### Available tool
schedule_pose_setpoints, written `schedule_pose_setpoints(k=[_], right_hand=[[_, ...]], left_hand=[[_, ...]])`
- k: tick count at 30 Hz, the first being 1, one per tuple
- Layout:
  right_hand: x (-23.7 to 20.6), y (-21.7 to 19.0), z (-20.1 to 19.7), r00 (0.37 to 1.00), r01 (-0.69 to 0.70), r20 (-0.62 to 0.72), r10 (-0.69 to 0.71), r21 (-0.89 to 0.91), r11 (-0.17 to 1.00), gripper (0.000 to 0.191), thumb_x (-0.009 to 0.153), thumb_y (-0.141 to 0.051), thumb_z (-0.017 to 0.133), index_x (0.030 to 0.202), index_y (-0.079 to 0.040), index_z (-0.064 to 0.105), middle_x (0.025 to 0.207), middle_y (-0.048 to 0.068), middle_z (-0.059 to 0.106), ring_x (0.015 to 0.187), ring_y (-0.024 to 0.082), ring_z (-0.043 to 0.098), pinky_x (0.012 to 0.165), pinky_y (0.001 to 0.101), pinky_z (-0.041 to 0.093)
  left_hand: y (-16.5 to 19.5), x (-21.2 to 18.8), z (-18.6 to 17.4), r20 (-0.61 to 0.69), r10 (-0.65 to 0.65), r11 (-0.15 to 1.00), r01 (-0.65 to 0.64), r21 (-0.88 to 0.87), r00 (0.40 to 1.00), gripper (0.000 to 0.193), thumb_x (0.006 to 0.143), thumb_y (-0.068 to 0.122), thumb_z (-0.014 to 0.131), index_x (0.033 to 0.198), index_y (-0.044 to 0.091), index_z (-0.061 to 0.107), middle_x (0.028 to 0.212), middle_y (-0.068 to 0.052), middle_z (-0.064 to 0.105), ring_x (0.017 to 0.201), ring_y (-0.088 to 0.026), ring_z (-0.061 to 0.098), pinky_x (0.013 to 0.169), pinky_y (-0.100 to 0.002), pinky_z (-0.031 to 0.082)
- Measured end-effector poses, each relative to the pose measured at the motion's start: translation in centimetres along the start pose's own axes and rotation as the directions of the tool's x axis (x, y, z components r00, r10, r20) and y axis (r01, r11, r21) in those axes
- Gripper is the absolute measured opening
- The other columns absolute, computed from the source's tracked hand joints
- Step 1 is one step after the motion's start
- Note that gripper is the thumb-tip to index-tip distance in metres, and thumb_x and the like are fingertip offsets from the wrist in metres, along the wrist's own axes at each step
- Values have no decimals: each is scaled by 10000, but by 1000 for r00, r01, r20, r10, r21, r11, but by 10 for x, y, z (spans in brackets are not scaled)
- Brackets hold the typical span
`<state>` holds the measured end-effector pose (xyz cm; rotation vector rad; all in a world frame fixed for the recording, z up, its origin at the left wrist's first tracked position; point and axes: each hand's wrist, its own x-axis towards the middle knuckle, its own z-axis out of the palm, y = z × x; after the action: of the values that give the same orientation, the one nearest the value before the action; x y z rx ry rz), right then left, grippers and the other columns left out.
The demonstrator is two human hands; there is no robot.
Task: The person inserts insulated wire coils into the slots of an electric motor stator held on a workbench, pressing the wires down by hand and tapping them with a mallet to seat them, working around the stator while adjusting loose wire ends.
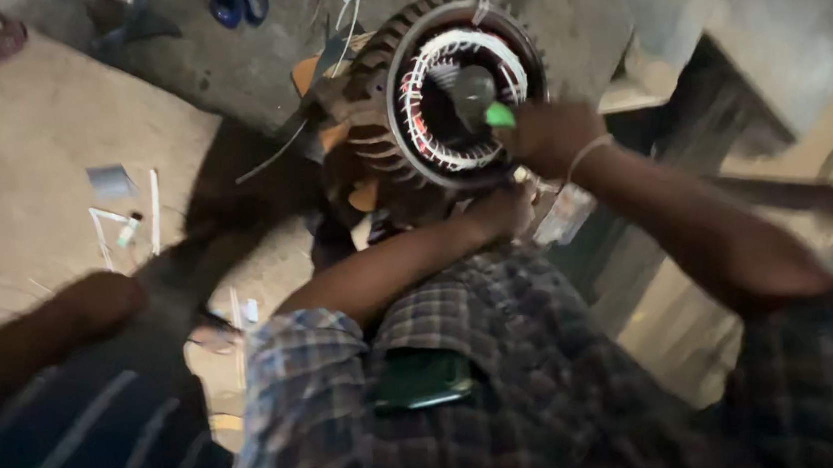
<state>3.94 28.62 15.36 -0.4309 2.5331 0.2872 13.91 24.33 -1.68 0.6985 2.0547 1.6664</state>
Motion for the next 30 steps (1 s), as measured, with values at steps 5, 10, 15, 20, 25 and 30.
schedule_pose_setpoints(k=[5,10,15,20,25,30], right_hand=[[2,-15,-23,1000,16,20,-14,-93,996,534,1043,-562,438,1001,-107,714,850,159,742,778,391,719,660,549,533],[-37,2,-80,959,182,-190,-209,-152,972,453,1080,-488,533,1172,-69,679,763,161,711,684,347,687,621,511,520],[-79,9,-33,530,314,-786,-318,-167,935,277,1069,-186,496,1293,-39,565,1052,266,727,886,377,693,711,483,538],[-79,30,34,887,155,-456,-74,142,978,531,955,-491,699,1220,-40,612,705,159,681,647,382,676,527,496,478],[-78,46,74,889,72,-457,9,159,985,433,1032,-501,653,904,-88,666,677,133,664,608,356,666,543,481,492],[-59,51,101,861,158,-509,-10,249,956,441,1007,-483,616,887,-69,713,709,180,668,652,401,669,599,496,526]], left_hand=[[-3,0,1,10,-21,986,22,-165,1000,165,943,132,545,1041,7,591,958,-287,679,938,-469,663,836,-540,503],[0,6,6,41,-44,992,39,120,998,170,845,116,566,978,70,661,928,-241,720,919,-428,698,829,-541,514],[2,11,4,50,3,992,-9,123,999,217,784,162,645,960,41,686,965,-259,694,911,-447,676,812,-568,506],[2,7,2,60,-5,994,-2,111,998,224,818,162,613,986,33,689,967,-248,702,906,-434,685,800,-554,518],[-9,8,8,64,1,988,-11,157,998,237,852,161,581,1011,25,692,970,-237,710,902,-421,694,788,-539,530],[-19,9,8,63,19,975,-33,219,998,254,885,161,550,1036,16,694,972,-226,718,897,-407,704,776,-525,542]])
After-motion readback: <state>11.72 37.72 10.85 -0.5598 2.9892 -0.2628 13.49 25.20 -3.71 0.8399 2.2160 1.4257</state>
